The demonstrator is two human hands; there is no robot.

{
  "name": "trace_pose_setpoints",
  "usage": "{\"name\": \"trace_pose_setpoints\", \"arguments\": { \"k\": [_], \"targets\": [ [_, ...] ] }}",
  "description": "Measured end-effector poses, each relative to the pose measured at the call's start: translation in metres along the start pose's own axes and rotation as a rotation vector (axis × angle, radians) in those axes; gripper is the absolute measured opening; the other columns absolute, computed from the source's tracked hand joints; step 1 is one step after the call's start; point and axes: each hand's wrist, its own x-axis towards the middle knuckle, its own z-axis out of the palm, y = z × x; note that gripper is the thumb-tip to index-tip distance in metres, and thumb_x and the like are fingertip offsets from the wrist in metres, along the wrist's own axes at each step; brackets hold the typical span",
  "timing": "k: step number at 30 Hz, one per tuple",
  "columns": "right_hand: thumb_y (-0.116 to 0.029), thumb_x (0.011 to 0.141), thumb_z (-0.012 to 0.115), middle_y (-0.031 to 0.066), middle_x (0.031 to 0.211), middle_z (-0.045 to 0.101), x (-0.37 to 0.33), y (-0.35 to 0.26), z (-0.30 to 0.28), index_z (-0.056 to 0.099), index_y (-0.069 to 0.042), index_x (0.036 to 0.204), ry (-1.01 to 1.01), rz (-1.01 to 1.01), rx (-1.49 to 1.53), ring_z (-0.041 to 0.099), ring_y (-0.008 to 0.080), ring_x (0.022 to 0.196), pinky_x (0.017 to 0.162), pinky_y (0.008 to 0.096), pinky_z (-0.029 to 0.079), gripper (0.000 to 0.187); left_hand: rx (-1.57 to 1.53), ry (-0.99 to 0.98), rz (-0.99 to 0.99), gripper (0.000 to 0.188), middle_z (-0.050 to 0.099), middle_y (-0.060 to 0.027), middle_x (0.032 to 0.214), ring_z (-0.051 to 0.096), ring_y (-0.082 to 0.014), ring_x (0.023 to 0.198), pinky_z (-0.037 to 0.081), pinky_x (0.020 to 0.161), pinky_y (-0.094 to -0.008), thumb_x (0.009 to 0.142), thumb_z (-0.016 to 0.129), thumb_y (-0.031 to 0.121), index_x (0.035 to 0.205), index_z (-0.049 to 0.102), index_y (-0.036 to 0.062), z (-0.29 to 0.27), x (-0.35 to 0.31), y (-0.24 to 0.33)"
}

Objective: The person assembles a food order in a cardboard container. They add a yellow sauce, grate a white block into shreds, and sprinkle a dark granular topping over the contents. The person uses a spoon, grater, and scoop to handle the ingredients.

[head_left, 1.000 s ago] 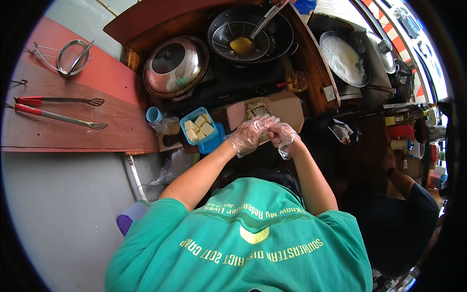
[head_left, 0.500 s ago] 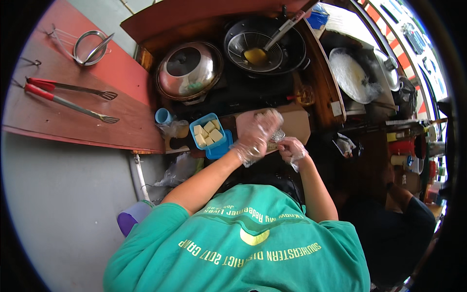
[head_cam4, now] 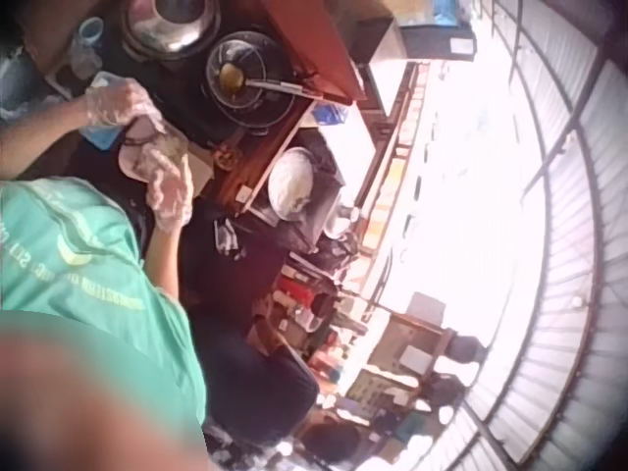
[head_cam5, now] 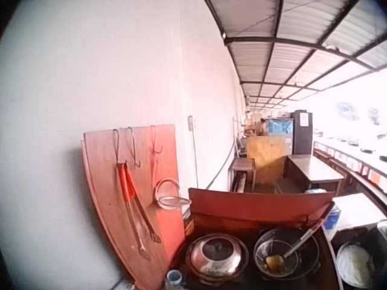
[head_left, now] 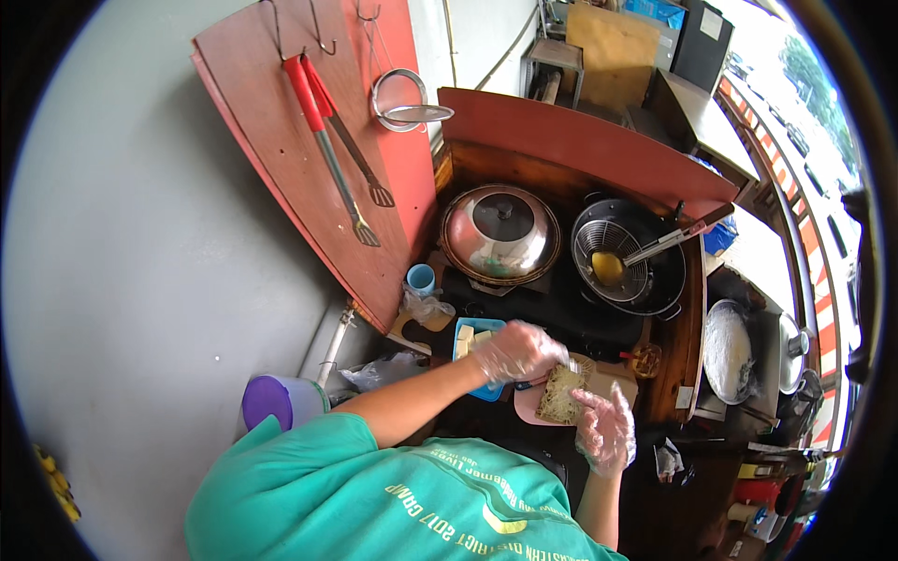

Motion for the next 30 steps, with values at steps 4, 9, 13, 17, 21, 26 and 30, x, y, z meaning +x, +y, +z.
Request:
{"name": "trace_pose_setpoints", "arguments": {
  "k": [4,9,13,17,21,26,30],
  "targets": [
    [-0.053,0.113,0.032,0.0179,0.071,0.067,0.011,-0.002,0.042,0.052,0.017,0.142,0.077,-0.136,-0.104,0.06,0.0225,0.046,0.044,0.0306,0.054,0.078,0.065,0.453,-0.67,0.013,0.066,-0.0212,0.077,0.062,-0.0406,0.061,0.051,0.058,-0.0495,0.104,0.062,0.011,0.097,0.063,0.0006,-0.131,0.031,-0.041],
    [-0.05,0.11,0.042,0.0174,0.078,0.071,0.019,0.007,0.039,0.055,0.016,0.14,0.052,-0.081,-0.171,0.066,0.0241,0.053,0.049,0.0321,0.058,0.074,-0.065,0.93,-0.653,0.028,0.07,-0.0198,0.086,0.073,-0.0257,0.063,0.062,0.047,-0.0365,0.11,0.056,0.018,0.106,0.062,-0.0092,-0.262,0.071,-0.052],
    [-0.051,0.109,0.045,0.015,0.082,0.072,0.017,0.013,0.027,0.052,0.015,0.144,0.027,0.018,-0.172,0.066,0.0256,0.055,0.05,0.0344,0.058,0.074,-0.186,0.948,-0.735,0.027,0.072,-0.0185,0.084,0.074,-0.0244,0.063,0.061,0.047,-0.0363,0.11,0.055,0.017,0.109,0.061,-0.0088,-0.284,0.083,-0.055],
    [-0.048,0.11,0.045,0.014,0.086,0.073,0.012,0.014,0.018,0.055,0.013,0.143,0.056,0.038,-0.231,0.068,0.0234,0.058,0.052,0.0326,0.058,0.07,-0.309,0.943,-0.852,0.03,0.072,-0.0163,0.081,0.074,-0.0212,0.061,0.061,0.051,-0.0332,0.111,0.055,0.023,0.112,0.06,-0.007,-0.257,0.067,-0.066],
    [-0.038,0.11,0.046,0.0129,0.093,0.074,-0.006,0.011,0.008,0.058,0.007,0.145,0.031,-0.003,-0.277,0.069,0.0193,0.064,0.057,0.0317,0.059,0.058,-0.396,0.923,-0.952,0.043,0.077,-0.0196,0.098,0.076,-0.0204,0.072,0.064,0.063,-0.0325,0.109,0.061,0.034,0.119,0.06,-0.0075,-0.219,0.041,-0.075],
    [-0.043,0.11,0.051,0.0056,0.087,0.073,-0.053,-0.004,0.003,0.071,-0.005,0.129,0.236,0.119,-0.428,0.068,0.0139,0.065,0.057,0.0289,0.058,0.047,-0.43,0.703,-1.22,0.051,0.076,-0.0176,0.099,0.069,-0.0155,0.066,0.058,0.055,-0.0274,0.102,0.073,0.037,0.14,0.064,0.0043,-0.164,0.027,-0.055],
    [-0.052,0.108,0.054,0.0047,0.081,0.072,-0.108,-0.011,0.003,0.074,-0.007,0.112,0.278,0.045,-0.551,0.069,0.0143,0.066,0.057,0.029,0.058,0.049,-0.55,0.478,-1.084,0.033,0.073,-0.0108,0.093,0.065,-0.0108,0.065,0.056,0.054,-0.0227,0.106,0.067,0.021,0.131,0.066,-0.0006,-0.096,0.069,-0.013]
  ]
}}
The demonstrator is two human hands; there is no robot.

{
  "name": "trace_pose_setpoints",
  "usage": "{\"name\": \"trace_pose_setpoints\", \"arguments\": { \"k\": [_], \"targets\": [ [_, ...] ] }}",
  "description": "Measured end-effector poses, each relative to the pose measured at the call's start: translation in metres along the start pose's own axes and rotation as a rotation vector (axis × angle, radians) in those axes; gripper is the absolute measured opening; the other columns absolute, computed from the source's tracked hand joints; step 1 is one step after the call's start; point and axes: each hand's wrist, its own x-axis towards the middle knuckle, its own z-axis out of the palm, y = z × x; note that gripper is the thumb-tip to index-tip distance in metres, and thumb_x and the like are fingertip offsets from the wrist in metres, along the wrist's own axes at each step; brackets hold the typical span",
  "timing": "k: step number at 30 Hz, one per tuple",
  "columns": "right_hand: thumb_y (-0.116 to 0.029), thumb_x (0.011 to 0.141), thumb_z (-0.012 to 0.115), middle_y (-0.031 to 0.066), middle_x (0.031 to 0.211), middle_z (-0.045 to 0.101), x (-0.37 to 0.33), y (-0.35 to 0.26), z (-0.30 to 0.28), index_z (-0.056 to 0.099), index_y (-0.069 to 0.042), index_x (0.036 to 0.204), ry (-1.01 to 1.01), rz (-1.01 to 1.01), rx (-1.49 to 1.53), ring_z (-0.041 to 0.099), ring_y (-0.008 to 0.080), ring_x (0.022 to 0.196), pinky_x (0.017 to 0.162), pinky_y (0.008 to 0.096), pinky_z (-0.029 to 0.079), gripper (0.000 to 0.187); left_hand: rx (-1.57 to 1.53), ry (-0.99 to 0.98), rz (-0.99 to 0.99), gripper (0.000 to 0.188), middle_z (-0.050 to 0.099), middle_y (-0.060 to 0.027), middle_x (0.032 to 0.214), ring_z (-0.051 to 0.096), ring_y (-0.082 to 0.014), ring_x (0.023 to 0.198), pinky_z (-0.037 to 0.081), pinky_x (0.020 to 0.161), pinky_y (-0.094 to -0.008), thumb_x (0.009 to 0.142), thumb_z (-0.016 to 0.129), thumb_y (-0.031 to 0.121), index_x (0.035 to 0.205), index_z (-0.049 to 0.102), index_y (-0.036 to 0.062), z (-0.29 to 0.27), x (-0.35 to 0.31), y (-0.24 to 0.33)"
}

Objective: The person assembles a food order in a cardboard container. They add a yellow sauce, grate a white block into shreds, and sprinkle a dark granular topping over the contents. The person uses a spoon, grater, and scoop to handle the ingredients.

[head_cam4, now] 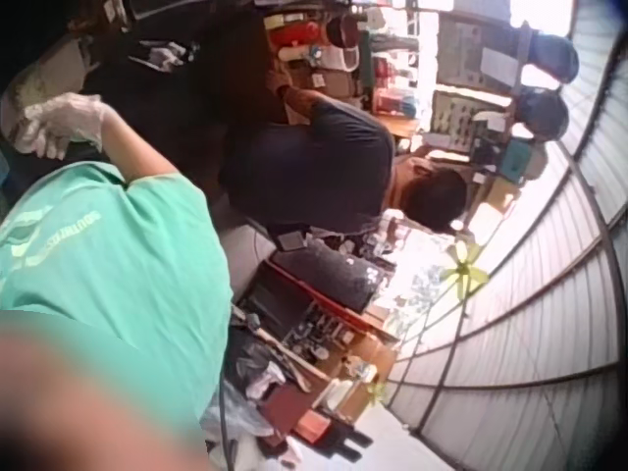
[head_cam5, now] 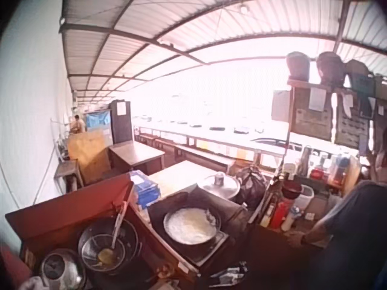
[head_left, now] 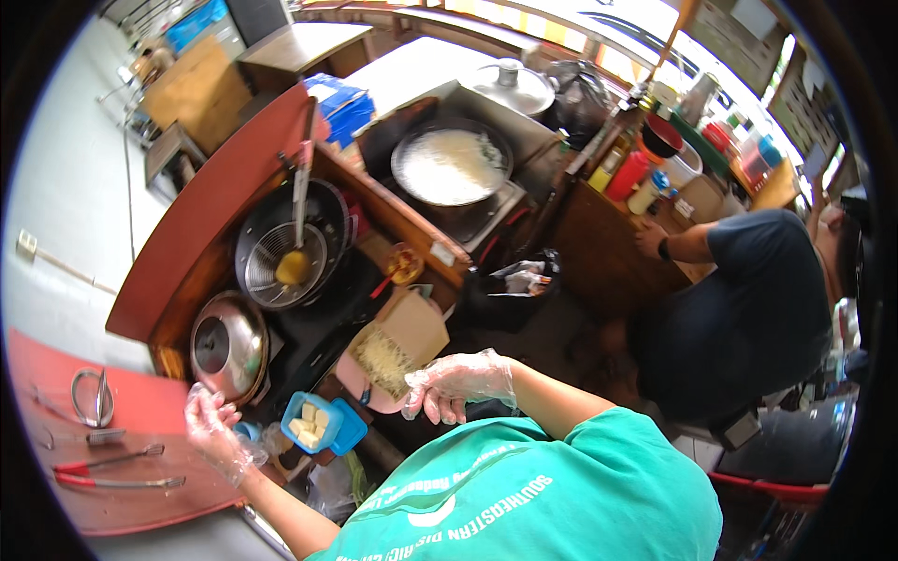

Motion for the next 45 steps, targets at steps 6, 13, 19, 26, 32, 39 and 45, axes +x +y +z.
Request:
{"name": "trace_pose_setpoints", "arguments": {
  "k": [6,13,19,26,32,39,45],
  "targets": [
    [-0.064,0.1,0.061,0.0034,0.071,0.068,-0.096,-0.002,-0.06,0.068,-0.014,0.083,0.045,-0.139,-0.008,0.069,0.0149,0.062,0.055,0.0291,0.058,0.054,-0.009,-0.671,0.304,0.016,0.074,-0.0082,0.092,0.068,-0.0103,0.069,0.056,0.059,-0.0218,0.104,0.068,0.011,0.109,0.072,-0.0034,0.191,-0.102,0.079],
    [-0.064,0.095,0.067,0.0056,0.069,0.068,-0.254,0.028,-0.161,0.068,-0.011,0.081,0.485,-0.213,0.08,0.068,0.014,0.061,0.058,0.03,0.057,0.055,0.111,-1.373,0.65,0.019,0.075,-0.0063,0.087,0.068,-0.0118,0.077,0.056,0.072,-0.0281,0.097,0.073,0.014,0.111,0.075,0.0008,0.462,-0.267,0.132],
    [-0.049,0.1,0.068,0.0038,0.075,0.067,-0.362,0.064,-0.222,0.065,-0.01,0.083,0.643,-0.293,0.274,0.068,0.0139,0.062,0.058,0.0289,0.058,0.042,0.107,-1.64,0.931,0.031,0.078,-0.0176,0.103,0.075,-0.0339,0.091,0.058,0.087,-0.0405,0.091,0.076,0.022,0.118,0.075,0.0065,0.677,-0.392,0.147],
    [-0.045,0.103,0.067,0.0042,0.072,0.065,-0.391,0.082,-0.23,0.065,-0.006,0.087,0.849,-0.408,0.452,0.066,0.0144,0.062,0.054,0.0286,0.055,0.042,0.267,-1.286,1.541,0.036,0.076,-0.0149,0.109,0.072,-0.0349,0.104,0.057,0.093,-0.0461,0.095,0.066,0.018,0.13,0.071,0.0168,0.863,-0.479,0.181],
    [-0.047,0.102,0.068,0.0068,0.075,0.067,-0.382,0.079,-0.251,0.067,-0.004,0.091,0.88,-0.424,0.447,0.067,0.0148,0.065,0.057,0.0297,0.056,0.045,0.44,-1.401,1.704,0.027,0.075,-0.0144,0.103,0.074,-0.0328,0.1,0.059,0.09,-0.0445,0.094,0.059,0.012,0.114,0.078,0.0134,0.978,-0.518,0.179],
    [-0.033,0.099,0.069,0.0074,0.079,0.067,-0.386,0.052,-0.276,0.067,0.0,0.105,1.013,-0.519,0.405,0.068,0.0168,0.068,0.061,0.0325,0.06,0.034,0.159,-1.287,2.059,0.015,0.074,-0.013,0.089,0.075,-0.0327,0.087,0.06,0.081,-0.0445,0.091,0.061,0.012,0.094,0.075,0.0071,0.947,-0.488,0.173],
    [-0.034,0.097,0.072,0.0122,0.115,0.065,-0.38,0.016,-0.288,0.05,-0.004,0.141,1.281,-1.037,0.625,0.072,0.0233,0.094,0.071,0.0433,0.066,0.058,0.039,-1.327,2.136,0.011,0.068,-0.008,0.089,0.072,-0.0279,0.085,0.059,0.075,-0.041,0.094,0.067,0.018,0.097,0.072,0.0087,0.787,-0.418,0.199]
  ]
}}
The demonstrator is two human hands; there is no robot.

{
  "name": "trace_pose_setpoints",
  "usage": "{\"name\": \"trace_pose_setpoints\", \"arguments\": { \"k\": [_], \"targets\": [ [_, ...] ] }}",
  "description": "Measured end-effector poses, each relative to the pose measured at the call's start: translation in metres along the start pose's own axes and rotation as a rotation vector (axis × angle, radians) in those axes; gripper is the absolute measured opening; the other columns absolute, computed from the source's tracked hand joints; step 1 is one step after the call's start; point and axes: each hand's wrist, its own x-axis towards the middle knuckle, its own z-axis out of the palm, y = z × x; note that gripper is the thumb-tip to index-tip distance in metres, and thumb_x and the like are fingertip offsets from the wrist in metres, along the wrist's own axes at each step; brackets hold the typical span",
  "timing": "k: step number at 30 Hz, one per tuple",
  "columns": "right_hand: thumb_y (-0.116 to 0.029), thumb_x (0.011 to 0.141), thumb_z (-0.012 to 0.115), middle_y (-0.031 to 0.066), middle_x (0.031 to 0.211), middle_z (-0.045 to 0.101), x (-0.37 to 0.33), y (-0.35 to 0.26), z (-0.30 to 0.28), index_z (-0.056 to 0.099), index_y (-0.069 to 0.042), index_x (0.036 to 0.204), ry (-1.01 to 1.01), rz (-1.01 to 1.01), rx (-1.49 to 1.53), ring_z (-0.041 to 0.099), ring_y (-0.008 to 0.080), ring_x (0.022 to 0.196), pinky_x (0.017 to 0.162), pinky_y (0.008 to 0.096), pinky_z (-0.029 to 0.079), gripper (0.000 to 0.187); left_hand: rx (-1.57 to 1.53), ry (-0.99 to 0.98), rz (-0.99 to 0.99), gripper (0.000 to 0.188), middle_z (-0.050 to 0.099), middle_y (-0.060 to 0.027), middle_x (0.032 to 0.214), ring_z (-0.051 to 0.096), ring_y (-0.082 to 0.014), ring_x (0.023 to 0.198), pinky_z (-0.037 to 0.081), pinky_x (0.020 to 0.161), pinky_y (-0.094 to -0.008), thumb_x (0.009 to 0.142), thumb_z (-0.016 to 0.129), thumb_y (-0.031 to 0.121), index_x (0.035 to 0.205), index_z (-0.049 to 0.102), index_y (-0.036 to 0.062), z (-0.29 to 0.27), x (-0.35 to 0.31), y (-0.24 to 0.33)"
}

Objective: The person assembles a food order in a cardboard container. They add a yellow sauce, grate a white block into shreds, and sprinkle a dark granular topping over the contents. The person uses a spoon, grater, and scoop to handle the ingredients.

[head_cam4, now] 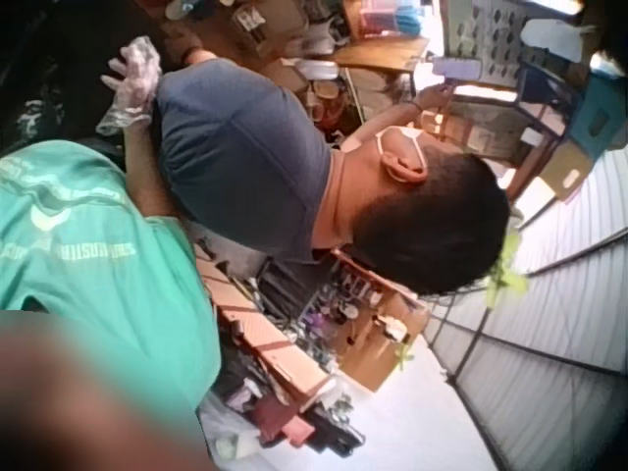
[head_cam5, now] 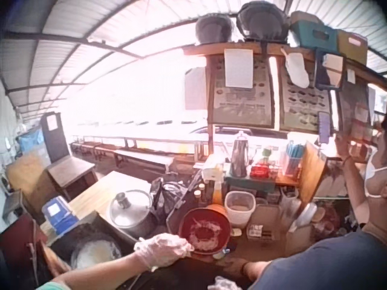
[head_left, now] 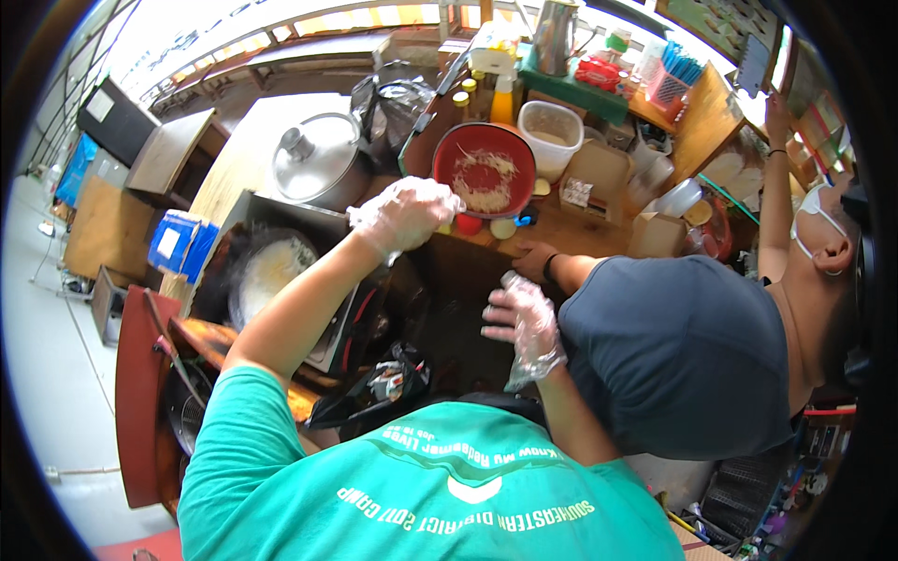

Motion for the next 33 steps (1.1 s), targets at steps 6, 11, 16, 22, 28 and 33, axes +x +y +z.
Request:
{"name": "trace_pose_setpoints", "arguments": {
  "k": [6,11,16,22,28,33],
  "targets": [
    [-0.026,0.093,0.067,0.0146,0.125,0.066,-0.004,0.015,0.017,0.054,0.001,0.139,-0.298,-0.1,0.16,0.073,0.0266,0.105,0.079,0.0477,0.068,0.055,0.011,-0.173,0.043,0.019,0.069,-0.0052,0.094,0.07,-0.0244,0.084,0.057,0.075,-0.0383,0.088,0.072,0.021,0.101,0.075,0.0078,-0.088,-0.088,0.107],
    [-0.02,0.082,0.063,0.0157,0.118,0.069,-0.021,0.055,0.024,0.058,0.005,0.13,-0.222,0.056,-0.026,0.073,0.0267,0.1,0.077,0.0433,0.068,0.054,-0.389,-0.11,-0.321,0.026,0.075,-0.0087,0.088,0.073,-0.0301,0.089,0.058,0.081,-0.0432,0.074,0.083,0.02,0.096,0.076,0.0089,-0.116,-0.126,0.143],
    [-0.018,0.083,0.063,0.0152,0.117,0.068,-0.046,0.07,0.048,0.058,0.003,0.129,-0.363,0.092,-0.208,0.072,0.0264,0.1,0.08,0.0446,0.067,0.051,-0.349,-0.609,-0.696,0.016,0.075,-0.0211,0.096,0.074,-0.0393,0.095,0.059,0.088,-0.0486,0.079,0.073,0.01,0.091,0.073,-0.0007,-0.11,-0.133,0.181],
    [-0.018,0.084,0.063,0.0149,0.116,0.067,-0.085,0.088,0.102,0.06,0.002,0.128,-0.545,0.192,-0.252,0.07,0.0268,0.101,0.083,0.0479,0.066,0.049,-0.551,-0.589,-0.837,0.019,0.074,-0.0257,0.096,0.072,-0.0437,0.098,0.058,0.089,-0.0474,0.079,0.068,0.0,0.096,0.075,-0.0033,-0.116,-0.176,0.207],
    [-0.021,0.084,0.063,0.0129,0.112,0.067,-0.122,0.132,0.168,0.063,0.001,0.127,-0.623,0.329,-0.368,0.069,0.0264,0.1,0.082,0.0485,0.065,0.048,-0.483,-0.302,-0.986,0.023,0.075,-0.0233,0.098,0.072,-0.0415,0.099,0.058,0.092,-0.0458,0.079,0.07,0.001,0.101,0.075,-0.0009,-0.169,-0.287,0.243],
    [-0.018,0.083,0.062,0.0097,0.105,0.066,-0.167,0.206,0.221,0.067,0.0,0.114,-0.752,0.404,-0.459,0.067,0.0232,0.094,0.077,0.0417,0.062,0.036,-0.495,-0.38,-1.109,0.02,0.075,-0.0244,0.103,0.072,-0.0406,0.103,0.058,0.094,-0.0455,0.081,0.07,0.005,0.099,0.077,0.0001,-0.197,-0.37,0.284]
  ]
}}
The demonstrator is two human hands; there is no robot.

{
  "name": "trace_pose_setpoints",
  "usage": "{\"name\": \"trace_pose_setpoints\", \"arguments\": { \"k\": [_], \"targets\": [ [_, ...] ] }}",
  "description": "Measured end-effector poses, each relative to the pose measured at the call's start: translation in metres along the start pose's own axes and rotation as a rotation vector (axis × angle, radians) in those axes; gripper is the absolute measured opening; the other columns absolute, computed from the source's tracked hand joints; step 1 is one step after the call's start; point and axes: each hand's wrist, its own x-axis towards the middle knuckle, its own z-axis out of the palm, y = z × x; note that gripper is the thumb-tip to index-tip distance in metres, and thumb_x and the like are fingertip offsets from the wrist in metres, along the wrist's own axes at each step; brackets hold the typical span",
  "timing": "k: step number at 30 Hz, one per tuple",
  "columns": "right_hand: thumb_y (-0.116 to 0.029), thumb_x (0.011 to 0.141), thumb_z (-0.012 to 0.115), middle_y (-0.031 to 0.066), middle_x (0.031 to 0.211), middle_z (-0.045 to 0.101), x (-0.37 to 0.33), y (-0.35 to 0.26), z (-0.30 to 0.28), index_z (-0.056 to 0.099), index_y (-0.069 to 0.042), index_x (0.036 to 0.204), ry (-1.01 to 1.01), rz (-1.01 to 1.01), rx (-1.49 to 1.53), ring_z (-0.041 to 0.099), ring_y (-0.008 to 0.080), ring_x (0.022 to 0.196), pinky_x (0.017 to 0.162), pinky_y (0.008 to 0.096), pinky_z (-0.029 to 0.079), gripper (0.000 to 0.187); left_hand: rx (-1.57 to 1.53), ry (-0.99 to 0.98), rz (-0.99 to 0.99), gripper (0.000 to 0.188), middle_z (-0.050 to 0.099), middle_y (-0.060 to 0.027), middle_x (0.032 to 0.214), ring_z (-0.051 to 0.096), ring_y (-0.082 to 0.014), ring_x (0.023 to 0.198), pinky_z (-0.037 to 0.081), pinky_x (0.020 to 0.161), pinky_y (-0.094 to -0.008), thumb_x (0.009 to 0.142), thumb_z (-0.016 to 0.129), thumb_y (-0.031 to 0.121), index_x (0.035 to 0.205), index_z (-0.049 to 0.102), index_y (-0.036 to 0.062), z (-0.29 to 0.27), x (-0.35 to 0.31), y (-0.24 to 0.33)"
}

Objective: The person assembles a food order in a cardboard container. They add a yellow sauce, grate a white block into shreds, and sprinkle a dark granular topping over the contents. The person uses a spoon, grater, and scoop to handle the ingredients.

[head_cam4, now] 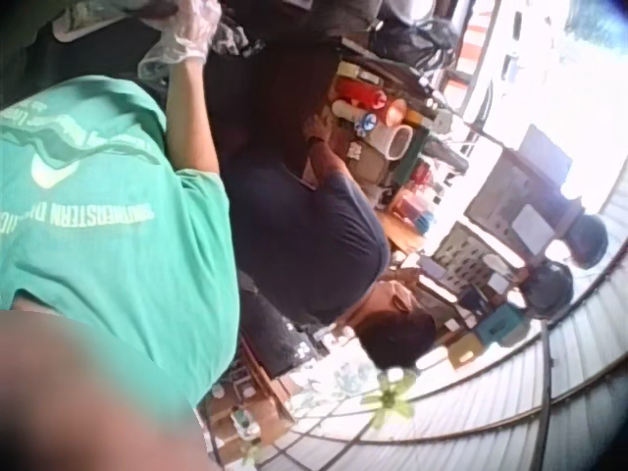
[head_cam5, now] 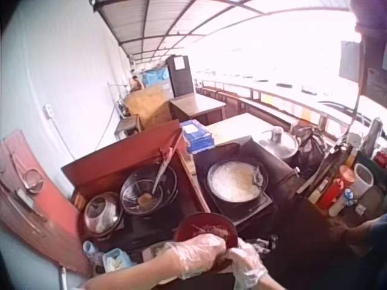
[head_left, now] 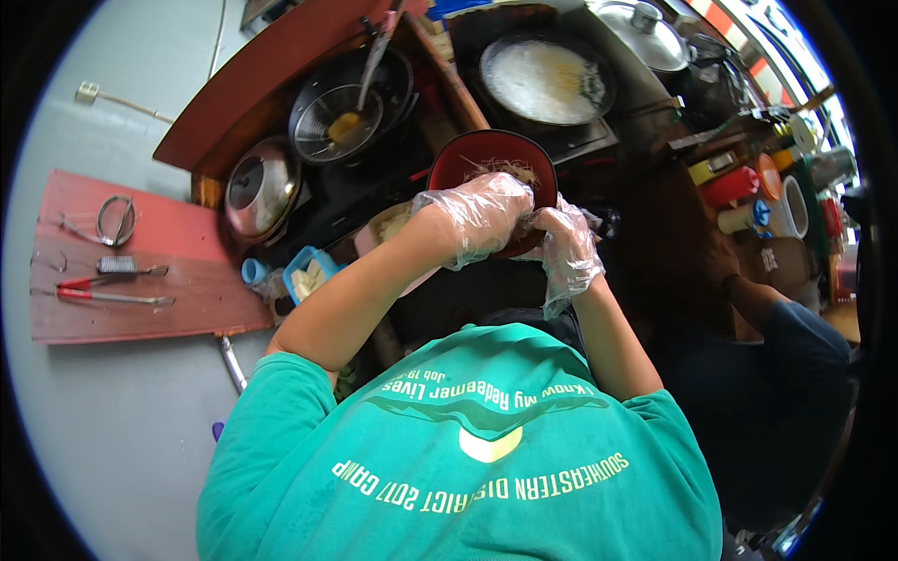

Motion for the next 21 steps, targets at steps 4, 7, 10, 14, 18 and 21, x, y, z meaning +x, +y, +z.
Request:
{"name": "trace_pose_setpoints", "arguments": {
  "k": [4,7,10,14,18,21],
  "targets": [
    [-0.012,0.088,0.063,0.012,0.11,0.063,0.018,0.042,0.056,0.069,0.001,0.105,-0.184,-0.193,-0.275,0.067,0.025,0.102,0.079,0.0444,0.065,0.023,-0.146,0.229,0.018,0.026,0.073,-0.0211,0.092,0.073,-0.0371,0.092,0.059,0.086,-0.0429,0.068,0.072,0.007,0.092,0.079,0.0004,-0.006,-0.075,-0.06],
    [-0.01,0.09,0.064,0.0146,0.116,0.061,0.027,0.07,0.088,0.069,0.003,0.107,-0.195,0.03,-0.082,0.066,0.0266,0.107,0.085,0.0473,0.068,0.022,-0.207,0.189,-0.093,0.027,0.074,-0.0189,0.091,0.073,-0.0336,0.087,0.059,0.083,-0.0406,0.068,0.073,0.01,0.092,0.078,-0.0006,0.007,-0.118,-0.096],
    [-0.012,0.09,0.063,0.0138,0.115,0.062,0.04,0.092,0.113,0.066,0.003,0.108,-0.238,0.064,-0.087,0.068,0.029,0.109,0.087,0.053,0.067,0.024,-0.343,0.252,-0.163,0.02,0.075,-0.0147,0.09,0.073,-0.0238,0.083,0.058,0.079,-0.035,0.072,0.076,0.009,0.089,0.078,-0.0011,0.023,-0.148,-0.128],
    [-0.018,0.088,0.065,0.0151,0.115,0.068,0.043,0.109,0.123,0.064,0.001,0.112,-0.094,0.233,0.034,0.071,0.0315,0.11,0.094,0.0592,0.063,0.031,-0.896,0.47,-0.18,0.012,0.078,-0.0082,0.088,0.072,-0.0147,0.08,0.058,0.079,-0.0301,0.076,0.079,0.003,0.087,0.077,-0.0022,0.027,-0.185,-0.177],
    [-0.017,0.088,0.065,0.0134,0.115,0.065,0.034,0.114,0.105,0.064,0.001,0.114,0.005,0.243,0.006,0.069,0.0319,0.111,0.094,0.0596,0.063,0.032,-0.934,0.475,-0.416,0.006,0.076,-0.0051,0.083,0.069,-0.01,0.074,0.057,0.073,-0.0274,0.08,0.078,0.001,0.085,0.076,-0.0001,0.041,-0.198,-0.226],
    [-0.013,0.089,0.064,0.0106,0.113,0.061,0.022,0.112,0.083,0.065,0.001,0.111,0.07,0.26,0.06,0.067,0.0322,0.113,0.092,0.0595,0.064,0.025,-0.604,0.428,-0.475,0.011,0.074,-0.0018,0.081,0.068,-0.0105,0.073,0.057,0.074,-0.0292,0.079,0.078,0.006,0.089,0.077,0.0025,0.072,-0.184,-0.26]
  ]
}}
